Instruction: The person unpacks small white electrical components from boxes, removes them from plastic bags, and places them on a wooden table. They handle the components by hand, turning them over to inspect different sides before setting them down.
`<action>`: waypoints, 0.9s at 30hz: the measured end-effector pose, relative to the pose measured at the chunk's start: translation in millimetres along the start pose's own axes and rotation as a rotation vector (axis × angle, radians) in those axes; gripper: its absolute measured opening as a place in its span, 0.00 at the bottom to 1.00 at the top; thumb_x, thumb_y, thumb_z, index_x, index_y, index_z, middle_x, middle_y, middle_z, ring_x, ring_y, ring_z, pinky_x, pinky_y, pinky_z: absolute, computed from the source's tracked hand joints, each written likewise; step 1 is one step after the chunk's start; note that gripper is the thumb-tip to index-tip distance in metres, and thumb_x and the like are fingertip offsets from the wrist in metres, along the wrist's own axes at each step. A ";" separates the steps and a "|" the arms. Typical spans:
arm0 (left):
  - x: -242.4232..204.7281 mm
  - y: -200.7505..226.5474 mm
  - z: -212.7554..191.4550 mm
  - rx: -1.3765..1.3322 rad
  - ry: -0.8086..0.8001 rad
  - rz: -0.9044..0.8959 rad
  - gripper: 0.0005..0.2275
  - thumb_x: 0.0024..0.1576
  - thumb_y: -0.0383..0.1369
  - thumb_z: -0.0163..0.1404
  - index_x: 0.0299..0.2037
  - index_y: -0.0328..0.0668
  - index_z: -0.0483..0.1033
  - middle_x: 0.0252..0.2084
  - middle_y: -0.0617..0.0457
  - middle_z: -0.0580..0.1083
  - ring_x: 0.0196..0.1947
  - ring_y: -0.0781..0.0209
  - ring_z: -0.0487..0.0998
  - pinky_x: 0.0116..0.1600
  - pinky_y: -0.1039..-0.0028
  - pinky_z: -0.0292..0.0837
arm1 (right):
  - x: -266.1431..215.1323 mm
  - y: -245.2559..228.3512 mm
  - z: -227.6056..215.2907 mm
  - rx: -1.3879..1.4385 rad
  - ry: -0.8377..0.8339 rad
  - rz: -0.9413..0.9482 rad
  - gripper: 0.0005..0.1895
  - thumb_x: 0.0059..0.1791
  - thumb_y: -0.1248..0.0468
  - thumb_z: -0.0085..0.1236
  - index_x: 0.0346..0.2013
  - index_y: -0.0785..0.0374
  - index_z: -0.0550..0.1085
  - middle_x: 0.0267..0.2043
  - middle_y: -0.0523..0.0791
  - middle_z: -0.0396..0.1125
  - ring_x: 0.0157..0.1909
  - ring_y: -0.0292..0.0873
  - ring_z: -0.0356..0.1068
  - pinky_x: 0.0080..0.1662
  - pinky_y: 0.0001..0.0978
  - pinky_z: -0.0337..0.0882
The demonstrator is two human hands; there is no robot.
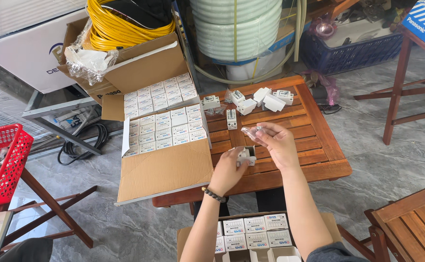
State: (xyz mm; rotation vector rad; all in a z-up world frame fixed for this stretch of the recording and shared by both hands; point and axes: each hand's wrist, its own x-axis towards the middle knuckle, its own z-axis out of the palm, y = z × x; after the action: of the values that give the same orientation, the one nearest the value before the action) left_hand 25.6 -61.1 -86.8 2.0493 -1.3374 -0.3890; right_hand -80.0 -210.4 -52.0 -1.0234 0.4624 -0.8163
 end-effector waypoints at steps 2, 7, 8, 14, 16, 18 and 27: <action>0.7 11.3 -17.5 -0.087 0.028 0.015 0.19 0.65 0.35 0.49 0.64 0.33 0.70 0.55 0.34 0.77 0.60 0.38 0.76 0.56 0.55 0.80 | -3.9 -0.1 1.1 0.023 -0.018 0.009 0.16 0.47 0.74 0.65 0.49 0.70 0.77 0.44 0.51 0.77 0.43 0.42 0.79 0.49 0.35 0.82; -4.5 54.9 -73.5 -0.521 0.242 -0.082 0.19 0.71 0.39 0.37 0.59 0.32 0.75 0.46 0.37 0.81 0.50 0.45 0.83 0.51 0.61 0.84 | -18.2 -9.9 12.4 0.073 -0.026 -0.025 0.12 0.45 0.75 0.67 0.41 0.68 0.74 0.40 0.49 0.73 0.41 0.41 0.77 0.46 0.37 0.83; -4.2 61.4 -80.9 -0.522 0.243 -0.083 0.19 0.71 0.39 0.37 0.59 0.32 0.75 0.46 0.37 0.81 0.50 0.45 0.83 0.51 0.61 0.84 | -13.7 -3.3 4.5 0.071 -0.027 -0.024 0.12 0.45 0.75 0.67 0.41 0.68 0.74 0.40 0.49 0.73 0.41 0.41 0.77 0.46 0.37 0.83; 14.8 98.3 -114.0 -0.365 0.080 0.016 0.20 0.60 0.44 0.56 0.47 0.27 0.79 0.29 0.40 0.80 0.33 0.50 0.84 0.39 0.62 0.83 | -15.8 -10.1 10.8 -0.023 -0.025 -0.122 0.13 0.45 0.75 0.69 0.41 0.66 0.74 0.38 0.48 0.74 0.40 0.37 0.74 0.44 0.29 0.80; 31.5 79.8 -105.4 -0.429 0.100 -0.004 0.11 0.58 0.41 0.59 0.39 0.42 0.81 0.23 0.52 0.79 0.27 0.63 0.82 0.35 0.71 0.81 | -23.5 -19.5 22.1 0.047 -0.006 -0.153 0.14 0.47 0.76 0.65 0.46 0.67 0.75 0.38 0.47 0.74 0.41 0.38 0.76 0.45 0.31 0.81; 30.4 83.9 -99.9 -0.479 0.175 -0.025 0.10 0.58 0.40 0.60 0.40 0.43 0.82 0.23 0.52 0.79 0.27 0.63 0.82 0.33 0.71 0.80 | -26.1 -19.2 21.1 0.036 -0.013 -0.142 0.12 0.47 0.75 0.64 0.45 0.68 0.76 0.37 0.46 0.73 0.41 0.38 0.76 0.45 0.31 0.80; -6.2 85.5 -69.4 -0.991 0.383 0.052 0.17 0.64 0.30 0.54 0.59 0.30 0.68 0.41 0.37 0.78 0.34 0.55 0.81 0.34 0.69 0.87 | -35.6 -1.5 -1.1 0.034 -0.032 -0.117 0.07 0.46 0.77 0.64 0.38 0.72 0.77 0.35 0.51 0.73 0.37 0.44 0.79 0.41 0.35 0.82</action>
State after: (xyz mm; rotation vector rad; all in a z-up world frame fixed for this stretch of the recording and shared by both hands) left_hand 2.1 -53.5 20.7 1.1695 -0.7210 -0.4777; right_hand -103.6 -183.7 -52.2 -1.0383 0.3628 -0.9074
